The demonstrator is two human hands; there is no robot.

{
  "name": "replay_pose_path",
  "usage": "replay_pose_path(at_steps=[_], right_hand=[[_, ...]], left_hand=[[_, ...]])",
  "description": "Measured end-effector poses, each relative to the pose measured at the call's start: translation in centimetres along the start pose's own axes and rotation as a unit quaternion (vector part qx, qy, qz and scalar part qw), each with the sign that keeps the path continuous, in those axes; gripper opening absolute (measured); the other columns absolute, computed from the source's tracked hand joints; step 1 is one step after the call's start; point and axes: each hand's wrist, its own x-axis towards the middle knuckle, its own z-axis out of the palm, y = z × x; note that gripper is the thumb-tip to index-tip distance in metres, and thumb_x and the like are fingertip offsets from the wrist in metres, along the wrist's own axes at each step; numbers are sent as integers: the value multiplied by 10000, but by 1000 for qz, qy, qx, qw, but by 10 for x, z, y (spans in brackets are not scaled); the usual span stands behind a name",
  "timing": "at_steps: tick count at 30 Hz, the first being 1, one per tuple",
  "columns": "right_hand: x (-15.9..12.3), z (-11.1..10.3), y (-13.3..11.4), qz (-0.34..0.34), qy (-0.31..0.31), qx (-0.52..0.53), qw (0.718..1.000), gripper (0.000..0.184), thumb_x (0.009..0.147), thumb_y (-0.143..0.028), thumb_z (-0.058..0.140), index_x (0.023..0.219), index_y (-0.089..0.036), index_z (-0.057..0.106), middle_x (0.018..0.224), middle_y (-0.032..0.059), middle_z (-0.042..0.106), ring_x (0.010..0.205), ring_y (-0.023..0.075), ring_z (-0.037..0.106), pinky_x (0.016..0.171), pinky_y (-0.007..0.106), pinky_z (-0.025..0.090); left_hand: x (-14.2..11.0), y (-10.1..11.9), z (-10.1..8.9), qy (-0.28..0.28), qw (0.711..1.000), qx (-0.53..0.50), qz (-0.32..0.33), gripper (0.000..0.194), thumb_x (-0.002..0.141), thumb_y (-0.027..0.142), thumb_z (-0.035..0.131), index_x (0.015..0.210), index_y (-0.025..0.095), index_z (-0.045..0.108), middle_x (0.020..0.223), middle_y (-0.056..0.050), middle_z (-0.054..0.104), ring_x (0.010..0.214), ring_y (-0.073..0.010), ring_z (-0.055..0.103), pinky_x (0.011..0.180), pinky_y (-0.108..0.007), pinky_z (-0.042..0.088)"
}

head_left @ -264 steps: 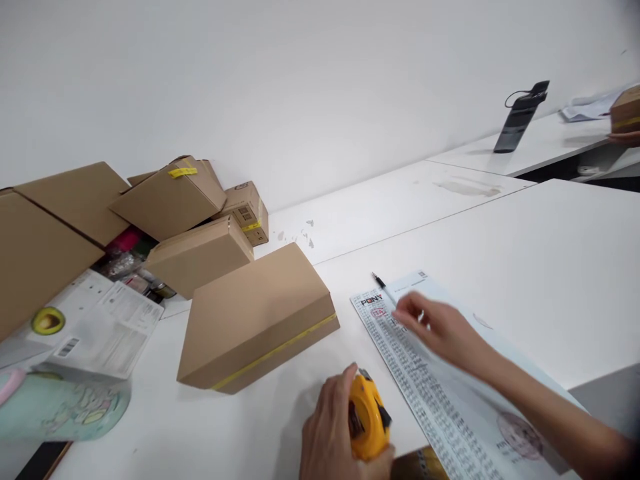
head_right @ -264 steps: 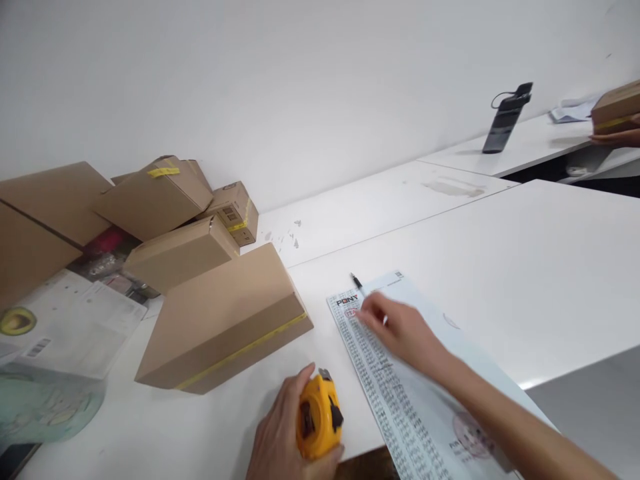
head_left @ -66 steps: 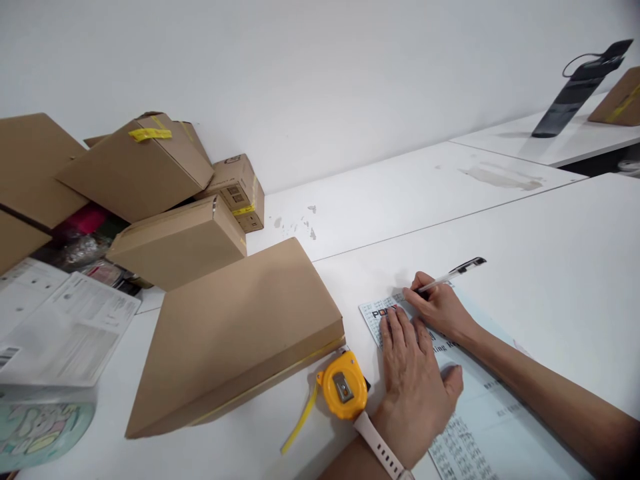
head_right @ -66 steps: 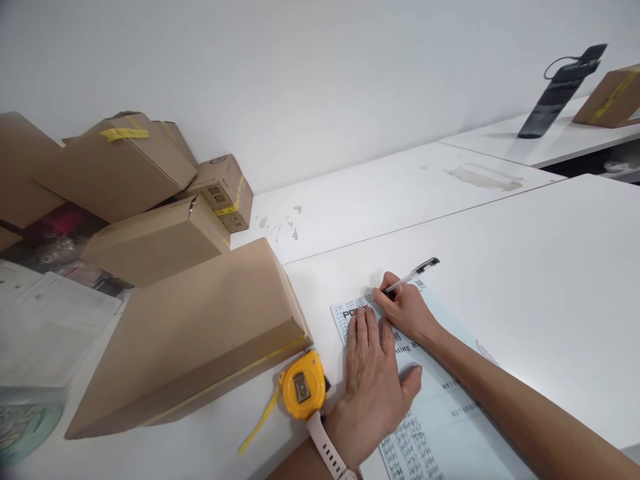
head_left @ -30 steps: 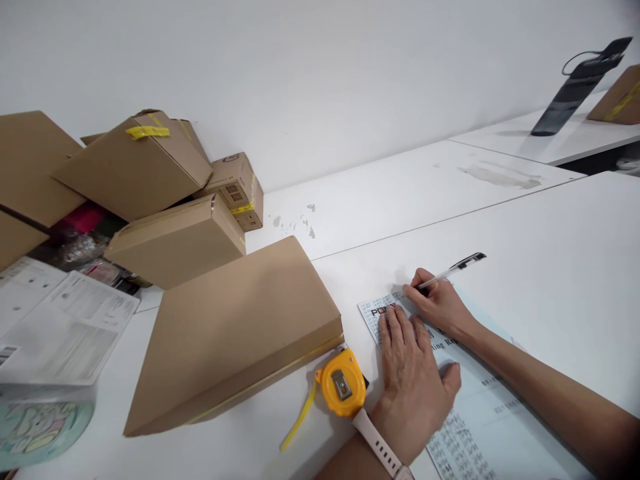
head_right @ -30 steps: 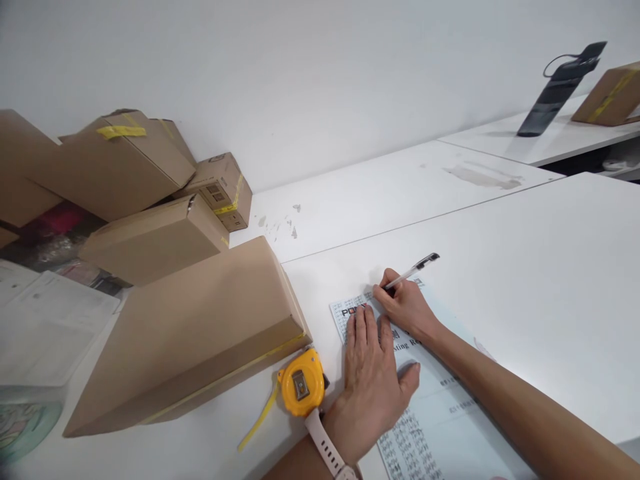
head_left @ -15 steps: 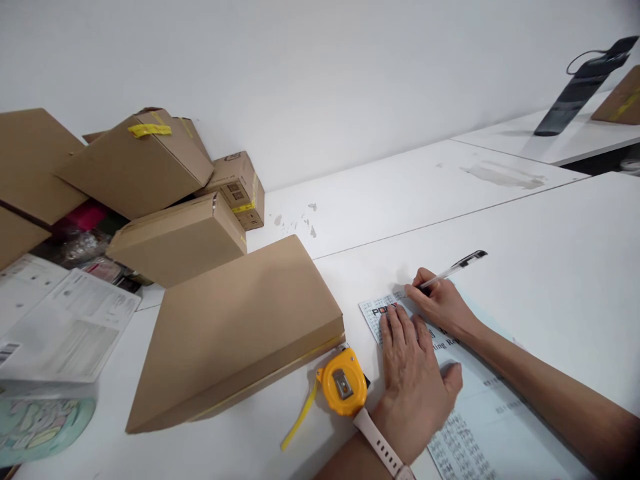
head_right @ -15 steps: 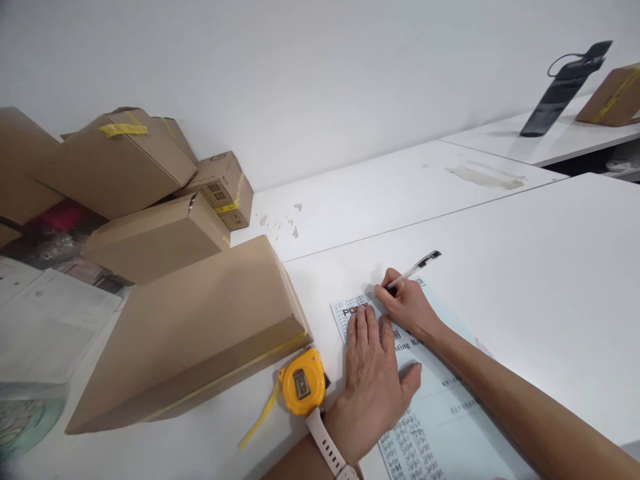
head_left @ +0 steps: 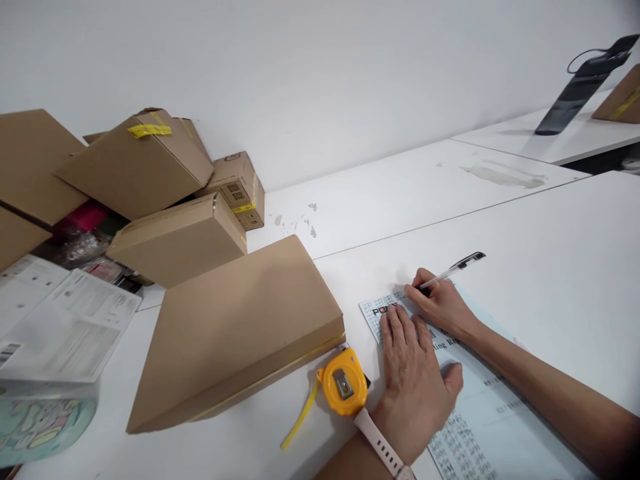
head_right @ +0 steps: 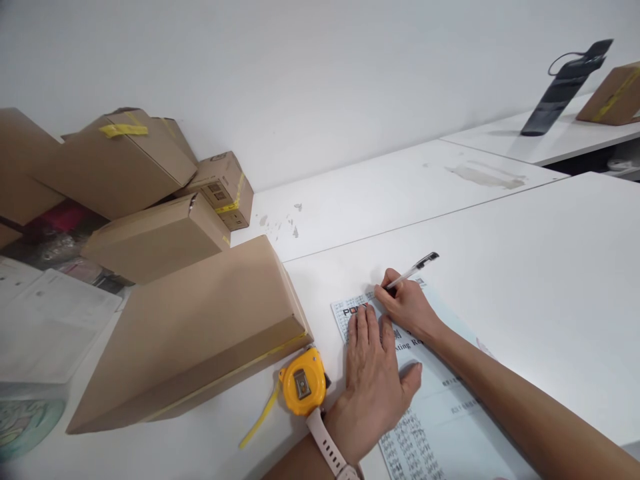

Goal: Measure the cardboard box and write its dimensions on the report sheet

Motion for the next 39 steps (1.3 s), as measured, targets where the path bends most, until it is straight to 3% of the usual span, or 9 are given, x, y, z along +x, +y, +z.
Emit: replay_pose_path(at_steps=[7,14,19,23,26,31,33,35,39], right_hand=[[1,-1,1,-21,35,3,999,253,902,-397,557,725,-250,452,561,-55,435,516,135,404,510,285,345],[15,-19,27,-243,4,-160,957,303,926,-185,425,1097,-247,667,1027,90,649,910,251,622,723,362,499],[22,-14,43,-289,-1,-194,937,503,810,-47,416,1203,-238,664,993,102,691,940,285,612,722,386,514],[23,-9,45,-291,31,-211,933,523,827,-50,417,1273,-239,614,954,91,693,940,285,635,702,382,516],[20,-10,33,-289,87,-213,929,434,901,-105,397,1253,-225,619,952,111,689,925,295,640,665,386,503],[-9,-19,-25,-273,180,-126,937,279,963,-285,446,1072,-209,692,998,142,703,919,292,645,661,382,487],[-29,-22,-54,-228,91,-45,968,272,950,-360,487,1014,-213,707,927,114,714,769,243,634,616,362,477],[-51,-21,-82,-116,-85,54,988,350,943,-490,506,985,-218,723,826,83,711,633,198,594,549,335,471],[-86,-13,-126,27,-339,203,918,625,903,-736,437,859,-186,730,804,103,692,670,204,605,546,324,505]], left_hand=[[1,-1,1,-12,1000,-20,-10,799,981,553,449,1504,-46,372,1596,-331,271,1508,-433,197,1227,-579,253],[-2,9,-5,7,1000,7,-13,768,961,508,539,1495,-26,396,1597,-303,313,1516,-419,204,1234,-567,260],[-51,14,-34,119,993,-8,9,436,967,357,565,1330,116,571,1429,-187,571,1430,-335,423,1151,-490,442],[-98,-21,-45,201,972,-37,-117,495,855,177,659,1332,157,529,1418,-198,558,1337,-375,498,1084,-585,466],[-109,-50,-48,171,954,-118,-217,747,758,142,733,1443,138,434,1486,-221,493,1384,-399,436,1136,-611,384],[-98,-66,-61,163,895,-330,-252,527,740,208,725,1247,169,587,1311,-183,619,1308,-370,488,1155,-577,325],[-99,-66,-70,152,881,-378,-241,464,779,318,706,1204,171,591,1220,-181,663,1173,-346,591,1038,-532,460],[-105,-65,-82,134,861,-439,-218,448,881,471,580,1208,164,583,1137,-174,706,1018,-301,675,876,-447,554],[-120,-62,-116,82,773,-607,-165,529,897,615,556,1168,167,629,1087,-145,743,974,-283,708,832,-377,549]])
